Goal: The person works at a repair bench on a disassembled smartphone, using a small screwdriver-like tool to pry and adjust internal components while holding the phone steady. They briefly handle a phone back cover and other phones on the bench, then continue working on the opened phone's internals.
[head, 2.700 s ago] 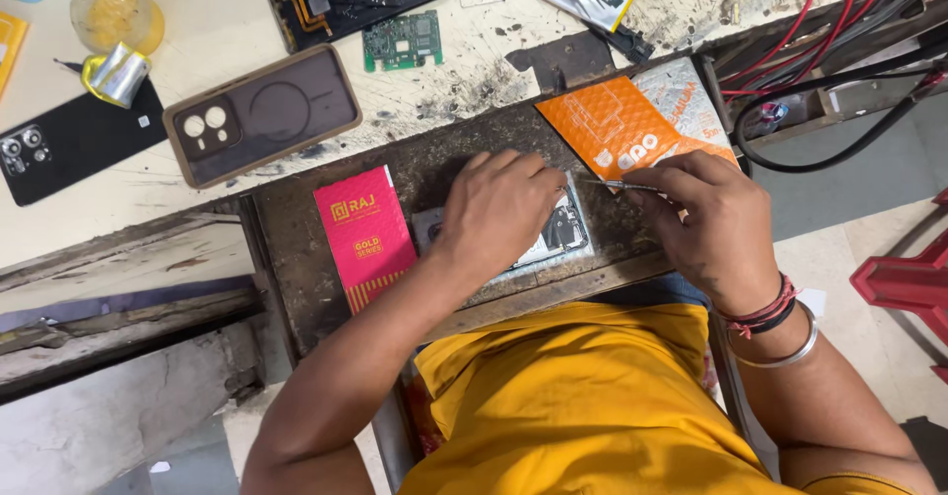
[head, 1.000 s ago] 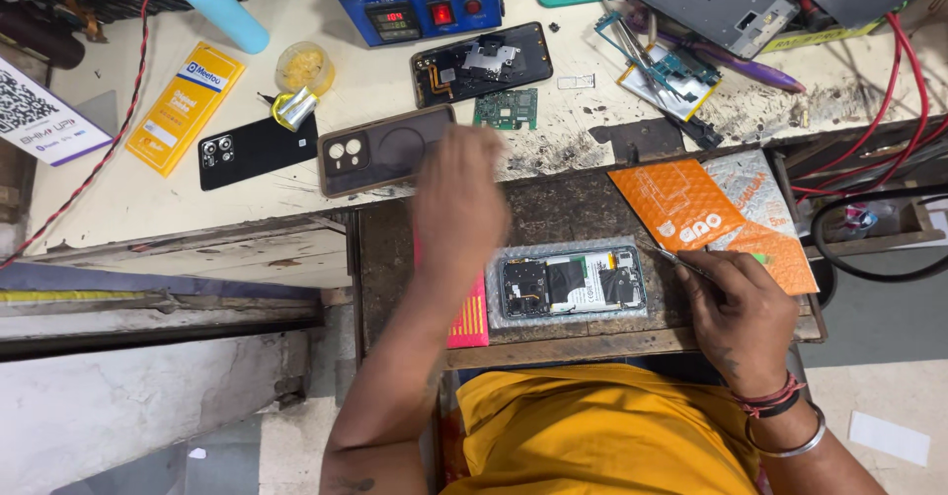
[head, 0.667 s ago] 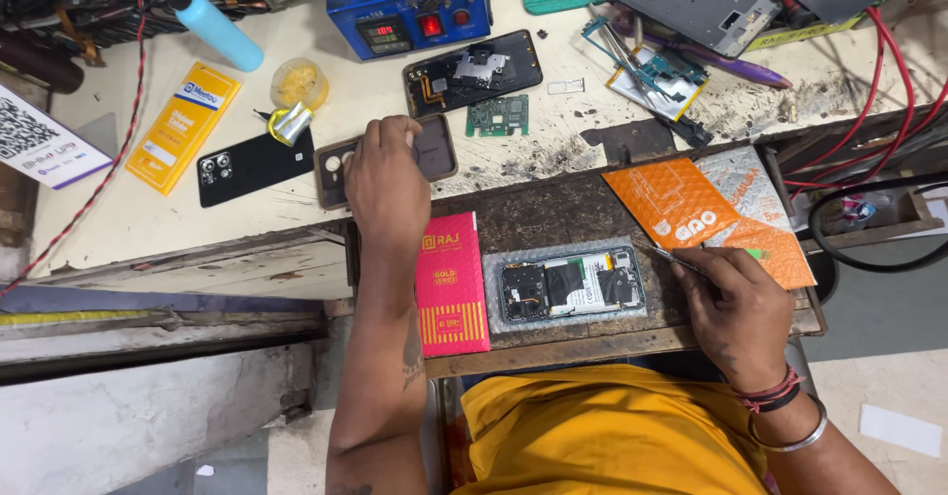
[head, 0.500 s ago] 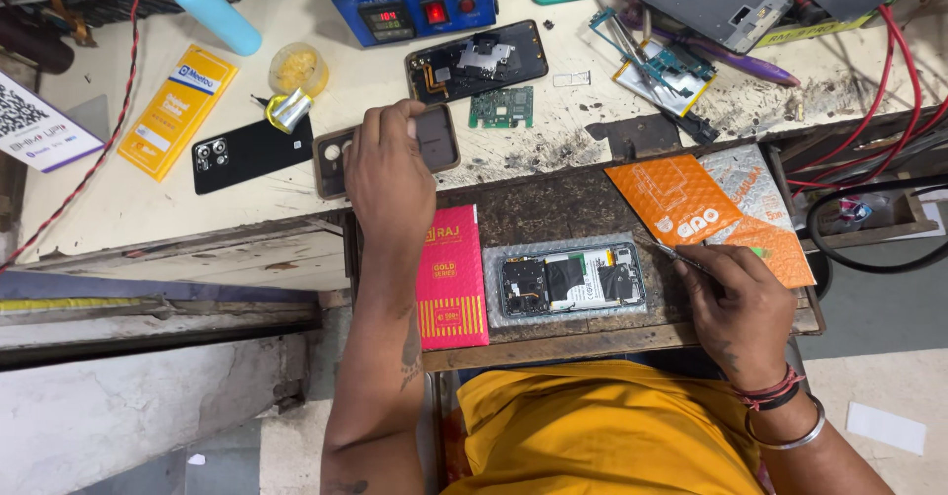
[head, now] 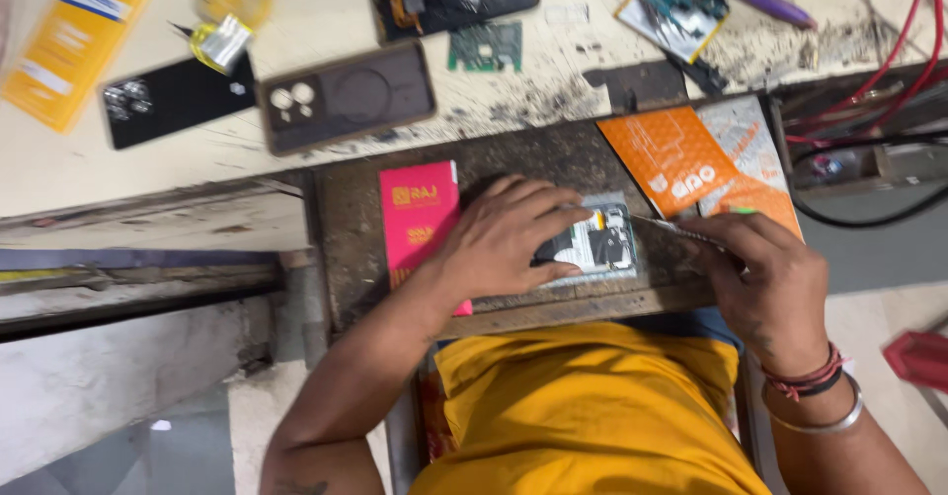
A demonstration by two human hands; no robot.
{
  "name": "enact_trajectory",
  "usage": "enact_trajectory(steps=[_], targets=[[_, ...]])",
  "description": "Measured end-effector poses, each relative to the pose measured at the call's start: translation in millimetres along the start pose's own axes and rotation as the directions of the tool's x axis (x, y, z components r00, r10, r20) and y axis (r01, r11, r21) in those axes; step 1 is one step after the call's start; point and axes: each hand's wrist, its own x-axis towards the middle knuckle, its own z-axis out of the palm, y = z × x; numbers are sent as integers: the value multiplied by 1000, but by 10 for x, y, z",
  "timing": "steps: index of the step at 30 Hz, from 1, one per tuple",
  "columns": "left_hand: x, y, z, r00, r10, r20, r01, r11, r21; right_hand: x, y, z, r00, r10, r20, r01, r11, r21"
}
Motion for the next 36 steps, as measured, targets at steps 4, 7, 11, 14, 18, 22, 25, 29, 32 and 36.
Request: enact_trajectory(steps=[4, 7, 11, 14, 18, 22, 25, 29, 32, 36], targets=[[-16, -29, 52, 999, -2, 55, 5, 999, -38, 8, -66, -114, 984, -168, 49, 175, 968, -179], [-11, -23, 56, 996, -45, 74, 49, 997, -54, 40, -120, -124, 971, -217, 103, 237, 931, -277], [-11, -12, 13, 998, -40, 54, 44, 997, -66, 64, -179, -132, 964, -232, 128, 262, 906, -332], [-2, 6, 2, 998, -48, 50, 51, 997, -52, 62, -192, -135, 962, -246, 120, 273, 891, -362], [3, 19, 6, 997, -61, 52, 64, 997, -43, 59, -205, -142, 963, -240, 124, 269, 889, -372], [7, 20, 5, 995, -73, 63, 76, 996, -42, 106, -294, -178, 951, -257, 173, 307, 859, -411], [9, 25, 2, 997, -62, 40, 64, 997, -43, 169, -422, -222, 921, -306, 241, 384, 815, -434], [8, 28, -23, 996, -74, 46, 77, 995, -68, 344, -554, -226, 777, -480, 408, 619, 701, -354], [17, 57, -47, 997, -74, 24, 76, 995, -58, 463, -597, -132, 686, -436, 582, 727, 442, -526], [67, 87, -99, 999, -40, 4, 40, 998, -56, 575, -535, -54, 640, -322, 697, 732, 531, -427]])
